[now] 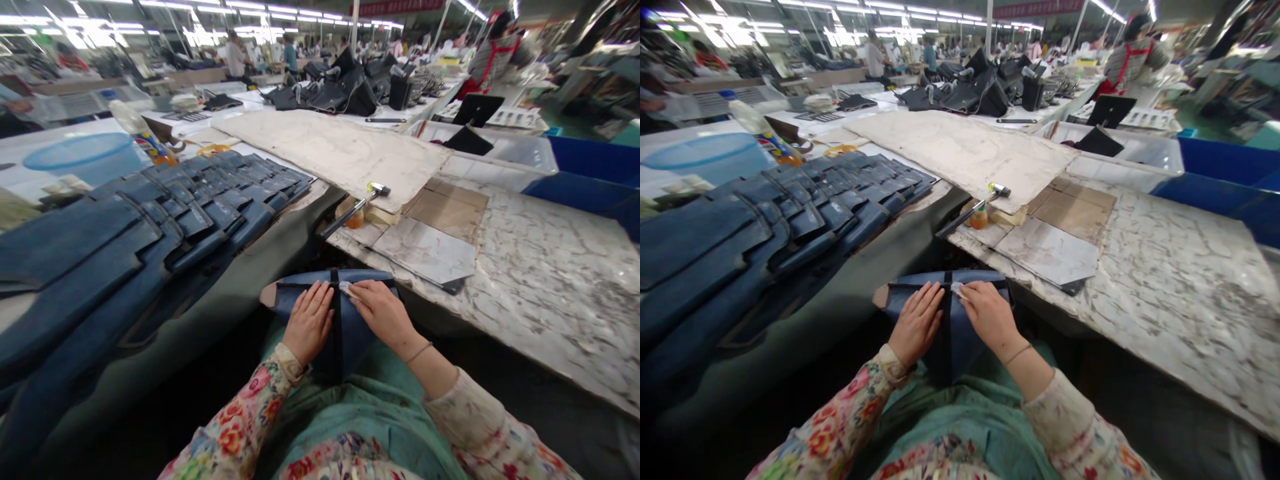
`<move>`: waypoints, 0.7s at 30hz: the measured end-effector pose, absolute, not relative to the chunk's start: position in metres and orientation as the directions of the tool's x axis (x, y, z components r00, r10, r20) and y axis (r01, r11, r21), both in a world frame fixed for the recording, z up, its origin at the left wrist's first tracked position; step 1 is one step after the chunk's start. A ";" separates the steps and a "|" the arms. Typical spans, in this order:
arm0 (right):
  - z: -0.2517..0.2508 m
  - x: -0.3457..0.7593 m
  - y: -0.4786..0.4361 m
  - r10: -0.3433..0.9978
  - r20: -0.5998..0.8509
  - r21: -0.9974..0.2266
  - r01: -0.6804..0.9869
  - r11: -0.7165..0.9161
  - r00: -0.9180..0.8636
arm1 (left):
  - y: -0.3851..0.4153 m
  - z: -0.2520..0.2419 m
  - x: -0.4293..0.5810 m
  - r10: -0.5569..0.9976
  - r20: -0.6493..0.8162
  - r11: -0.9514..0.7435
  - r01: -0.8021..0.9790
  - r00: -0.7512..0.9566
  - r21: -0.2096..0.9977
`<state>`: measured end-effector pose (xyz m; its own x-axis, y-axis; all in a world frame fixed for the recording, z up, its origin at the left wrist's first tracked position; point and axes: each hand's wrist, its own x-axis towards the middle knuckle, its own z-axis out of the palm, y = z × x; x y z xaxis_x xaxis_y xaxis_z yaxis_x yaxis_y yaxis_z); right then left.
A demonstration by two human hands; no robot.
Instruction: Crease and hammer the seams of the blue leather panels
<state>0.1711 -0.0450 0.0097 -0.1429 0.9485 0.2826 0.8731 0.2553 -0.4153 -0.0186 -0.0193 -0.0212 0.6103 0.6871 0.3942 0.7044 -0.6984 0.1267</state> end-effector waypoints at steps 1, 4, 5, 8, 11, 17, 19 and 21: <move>0.010 0.173 -0.044 0.949 0.276 -0.434 0.861 0.265 -0.153 | -0.021 -0.022 -0.019 0.686 0.392 -0.698 0.706 0.613 0.118; 0.011 0.178 -0.041 0.953 0.244 -0.503 0.817 0.283 -0.180 | -0.024 -0.023 -0.020 0.686 0.388 -0.698 0.707 0.616 0.111; 0.012 0.180 -0.039 0.956 0.227 -0.531 0.799 0.283 -0.188 | -0.024 -0.023 -0.021 0.687 0.386 -0.698 0.707 0.616 0.113; 0.016 0.186 -0.033 0.959 0.163 -0.611 0.740 0.281 -0.230 | -0.026 -0.024 -0.022 0.691 0.389 -0.695 0.708 0.610 0.125; 0.019 0.190 -0.026 0.955 0.116 -0.674 0.684 0.278 -0.274 | -0.026 -0.023 -0.021 0.702 0.394 -0.685 0.712 0.593 0.150; 0.024 0.193 -0.013 0.950 0.030 -0.686 0.684 0.247 -0.312 | -0.012 -0.003 -0.008 0.806 0.340 -0.573 0.782 0.485 0.244; 0.029 0.192 -0.009 0.941 0.011 -0.646 0.716 0.266 -0.339 | -0.007 0.005 -0.004 0.814 0.305 -0.570 0.782 0.494 0.253; 0.034 0.191 -0.006 0.921 0.014 -0.587 0.742 0.323 -0.389 | -0.003 0.009 -0.003 0.800 0.289 -0.594 0.766 0.527 0.246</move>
<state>0.1909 -0.0061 0.0340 -0.3889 0.9212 0.0144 0.7423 0.3226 -0.5873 -0.0028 -0.0025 0.0092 0.5267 0.7996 0.2886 0.7662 -0.5936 0.2463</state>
